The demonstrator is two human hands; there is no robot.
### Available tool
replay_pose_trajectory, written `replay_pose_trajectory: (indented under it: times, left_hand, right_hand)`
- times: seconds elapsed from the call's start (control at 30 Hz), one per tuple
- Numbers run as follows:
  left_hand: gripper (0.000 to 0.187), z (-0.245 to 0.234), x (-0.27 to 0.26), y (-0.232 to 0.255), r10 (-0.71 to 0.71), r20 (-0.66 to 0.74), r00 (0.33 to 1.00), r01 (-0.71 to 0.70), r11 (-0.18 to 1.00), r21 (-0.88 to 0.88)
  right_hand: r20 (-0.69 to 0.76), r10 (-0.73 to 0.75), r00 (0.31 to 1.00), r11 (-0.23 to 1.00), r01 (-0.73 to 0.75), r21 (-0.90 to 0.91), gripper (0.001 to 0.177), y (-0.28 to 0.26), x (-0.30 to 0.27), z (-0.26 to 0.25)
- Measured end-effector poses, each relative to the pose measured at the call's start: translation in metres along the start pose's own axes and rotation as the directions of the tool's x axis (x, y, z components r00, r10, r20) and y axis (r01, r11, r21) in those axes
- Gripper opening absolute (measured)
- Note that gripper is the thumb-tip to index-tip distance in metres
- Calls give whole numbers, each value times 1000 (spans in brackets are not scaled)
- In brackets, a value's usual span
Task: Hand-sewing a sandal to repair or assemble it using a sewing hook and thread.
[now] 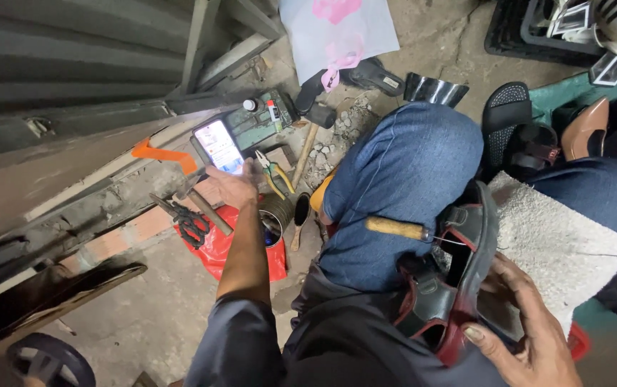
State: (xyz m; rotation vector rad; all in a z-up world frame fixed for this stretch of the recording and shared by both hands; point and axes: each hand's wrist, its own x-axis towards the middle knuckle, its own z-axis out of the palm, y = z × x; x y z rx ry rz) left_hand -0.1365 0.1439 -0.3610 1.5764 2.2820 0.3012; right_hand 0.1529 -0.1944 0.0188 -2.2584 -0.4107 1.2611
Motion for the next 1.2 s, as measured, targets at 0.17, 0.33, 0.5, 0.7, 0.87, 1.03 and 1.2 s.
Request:
replay_pose_trajectory:
  times: [0.17,0.33,0.5,0.7,0.87,1.03,1.2]
  left_hand:
    - [75,-17,-14,27,-173,68,983,178,981,-76]
    - [81,-8,-11,22,-264,91,960,271,960,-66]
    - [87,5,-7,7,-270,121,955,273,962,-6]
    - [83,8,-6,1,-312,149,938,316,949,-9]
    - [84,9,-8,0,-339,159,927,346,938,-23]
    - [91,6,-10,5,-317,149,937,330,941,-77]
    - [97,7,-8,1,-326,171,930,334,942,-25]
  right_hand:
    - [8,57,998,998,-57,10,92,-4,2,-2]
    - [9,215,976,976,-216,39,96,-18,5,-4]
    - [28,270,962,962,-269,-36,98,-23,9,-6]
    - [30,228,973,974,-228,-2,96,-16,8,-6]
    - [23,82,996,996,-81,-44,95,-4,5,-6]
    - [24,114,993,993,-114,-19,94,-9,4,-4]
    - [28,58,998,997,-56,-47,93,-9,2,-4]
